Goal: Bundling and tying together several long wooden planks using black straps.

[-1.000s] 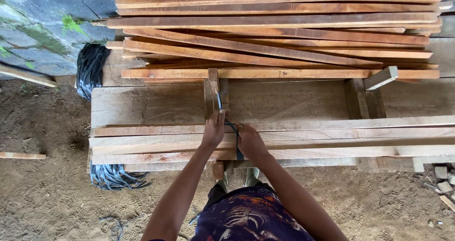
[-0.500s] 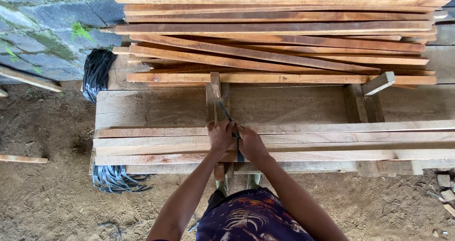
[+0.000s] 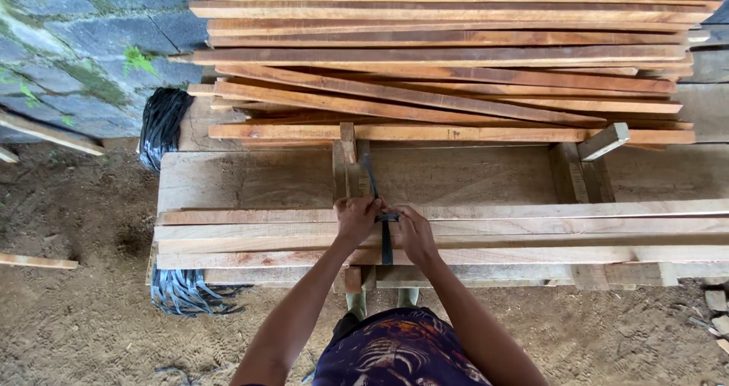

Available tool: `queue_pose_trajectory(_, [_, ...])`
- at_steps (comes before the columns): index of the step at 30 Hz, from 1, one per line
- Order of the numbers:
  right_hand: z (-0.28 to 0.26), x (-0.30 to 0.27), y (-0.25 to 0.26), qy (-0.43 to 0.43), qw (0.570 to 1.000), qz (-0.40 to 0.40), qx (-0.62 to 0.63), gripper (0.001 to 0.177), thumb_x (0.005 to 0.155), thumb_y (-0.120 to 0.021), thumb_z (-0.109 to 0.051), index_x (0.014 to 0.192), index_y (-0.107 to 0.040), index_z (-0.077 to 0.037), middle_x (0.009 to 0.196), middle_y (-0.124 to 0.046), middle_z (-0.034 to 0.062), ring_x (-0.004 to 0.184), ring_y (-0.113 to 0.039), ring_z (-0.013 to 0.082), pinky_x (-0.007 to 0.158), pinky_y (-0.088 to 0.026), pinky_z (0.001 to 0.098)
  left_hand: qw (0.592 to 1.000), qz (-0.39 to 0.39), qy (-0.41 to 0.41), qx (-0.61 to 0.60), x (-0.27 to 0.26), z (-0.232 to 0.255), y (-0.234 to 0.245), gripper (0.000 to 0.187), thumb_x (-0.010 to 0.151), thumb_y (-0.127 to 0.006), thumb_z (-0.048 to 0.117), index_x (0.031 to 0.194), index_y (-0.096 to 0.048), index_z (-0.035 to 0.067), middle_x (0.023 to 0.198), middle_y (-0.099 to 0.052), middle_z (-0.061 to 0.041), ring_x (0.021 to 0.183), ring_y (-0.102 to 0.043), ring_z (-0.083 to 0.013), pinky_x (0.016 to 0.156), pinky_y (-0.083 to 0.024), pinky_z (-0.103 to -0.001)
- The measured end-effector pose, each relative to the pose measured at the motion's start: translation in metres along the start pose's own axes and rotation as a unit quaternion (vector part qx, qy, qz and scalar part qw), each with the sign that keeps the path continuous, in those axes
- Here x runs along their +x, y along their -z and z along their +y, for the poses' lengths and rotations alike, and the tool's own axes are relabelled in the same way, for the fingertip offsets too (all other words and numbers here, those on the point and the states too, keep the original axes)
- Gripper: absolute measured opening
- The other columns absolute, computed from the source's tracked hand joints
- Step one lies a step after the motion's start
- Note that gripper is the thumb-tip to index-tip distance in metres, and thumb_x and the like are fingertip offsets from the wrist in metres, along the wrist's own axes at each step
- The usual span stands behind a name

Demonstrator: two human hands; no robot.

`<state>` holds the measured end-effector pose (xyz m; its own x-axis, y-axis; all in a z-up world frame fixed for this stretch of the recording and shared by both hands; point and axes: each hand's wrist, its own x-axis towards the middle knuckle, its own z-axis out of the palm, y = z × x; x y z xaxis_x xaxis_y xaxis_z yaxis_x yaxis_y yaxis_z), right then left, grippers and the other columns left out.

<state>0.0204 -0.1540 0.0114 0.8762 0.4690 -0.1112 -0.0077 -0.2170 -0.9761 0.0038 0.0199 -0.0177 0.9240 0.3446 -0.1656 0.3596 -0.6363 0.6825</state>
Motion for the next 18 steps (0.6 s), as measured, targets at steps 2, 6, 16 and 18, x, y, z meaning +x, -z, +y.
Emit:
queue_pose_trajectory(2, [0.011, 0.008, 0.001, -0.008, 0.999, 0.021, 0.027, 0.038, 0.101, -0.039, -0.012, 0.118, -0.073, -0.009, 0.069, -0.052, 0.0046, 0.063, -0.044, 0.0146, 0.062, -0.042, 0.0373, 1.0, 0.005, -0.023, -0.015, 0.008, -0.007, -0.009, 0.041, 0.104, -0.052, 0.057, 0.085, -0.064, 0.022, 0.077, -0.07, -0.002, 0.103, -0.068, -0.0216, 0.115, -0.03, -0.042])
queue_pose_trajectory(6, [0.012, 0.008, 0.005, 0.021, 0.984, 0.049, 0.169, 0.033, 0.103, -0.037, 0.001, 0.12, -0.064, 0.007, 0.075, -0.049, 0.0114, 0.068, -0.034, 0.015, 0.069, -0.045, 0.0381, 0.991, 0.05, -0.127, 0.001, 0.009, -0.033, -0.03, 0.026, 0.103, -0.065, 0.043, 0.101, -0.073, 0.019, 0.087, -0.071, 0.007, 0.11, -0.059, -0.0094, 0.118, -0.026, -0.042])
queue_pose_trajectory(16, [-0.021, 0.032, 0.003, 0.069, 0.982, 0.031, 0.174, 0.023, 0.101, -0.046, 0.002, 0.124, -0.049, -0.001, 0.08, -0.041, 0.0062, 0.07, -0.046, 0.0136, 0.071, -0.051, 0.0358, 0.99, 0.002, -0.112, -0.081, 0.006, -0.017, -0.004, 0.025, 0.086, -0.078, 0.038, 0.096, -0.065, 0.019, 0.083, -0.077, 0.004, 0.102, -0.064, -0.0207, 0.111, -0.03, -0.042])
queue_pose_trajectory(18, [-0.032, 0.038, 0.001, 0.066, 0.985, -0.003, 0.157, 0.024, 0.101, -0.046, 0.0, 0.124, -0.044, -0.004, 0.081, -0.045, 0.0057, 0.074, -0.049, 0.0122, 0.071, -0.052, 0.0348, 0.987, -0.005, -0.116, -0.108, 0.001, -0.008, 0.007, 0.02, 0.085, -0.082, 0.031, 0.094, -0.07, 0.019, 0.079, -0.078, 0.003, 0.097, -0.066, -0.0219, 0.107, -0.034, -0.041])
